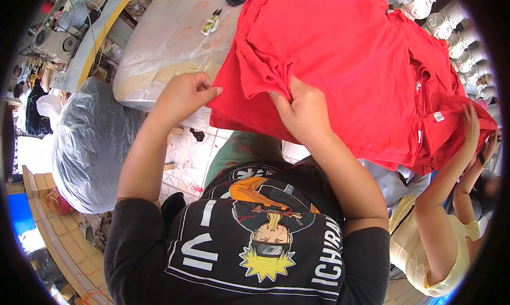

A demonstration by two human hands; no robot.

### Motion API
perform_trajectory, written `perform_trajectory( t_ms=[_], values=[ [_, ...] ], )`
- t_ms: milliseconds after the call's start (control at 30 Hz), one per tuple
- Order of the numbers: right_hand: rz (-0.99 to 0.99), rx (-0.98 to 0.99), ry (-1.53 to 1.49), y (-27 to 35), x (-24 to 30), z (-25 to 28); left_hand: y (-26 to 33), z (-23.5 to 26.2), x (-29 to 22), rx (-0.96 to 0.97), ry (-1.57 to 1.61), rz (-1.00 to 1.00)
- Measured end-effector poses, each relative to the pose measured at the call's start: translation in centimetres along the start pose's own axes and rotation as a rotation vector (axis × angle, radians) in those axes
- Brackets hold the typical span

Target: The person trims loose threads from a red shirt using small snips, folds several red shirts one by one, and then writes on a notepad with a pen.

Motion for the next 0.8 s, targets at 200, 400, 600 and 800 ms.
perform_trajectory(
  t_ms=[200,400,600,800],
  values=[
    [0.021,0.086,0.047,0.4,1.5,-1.4,-1.1,-1.6,-1.9,0.133,0.569,0.156],
    [-0.122,-0.032,-0.022,0.3,-2.1,-1.1,-0.8,-2.5,-3.2,0.142,0.695,0.144],
    [-0.298,-0.177,-0.213,-1.2,-3.2,1.8,0.4,-2.8,4.8,0.209,-0.409,0.092],
    [-0.186,-0.096,-0.154,-0.6,-1.9,0.9,0.7,-2.7,3.1,0.308,-0.078,0.051]
  ],
)
Point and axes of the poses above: each hand's wrist, its own y-axis away from the middle knuckle, its own z-axis out of the back of the hand, x = y × z, the point moved 7 cm from there along -y, towards the middle knuckle, and after that the axes turned 11 degrees about -x, right-handed, at the moved point
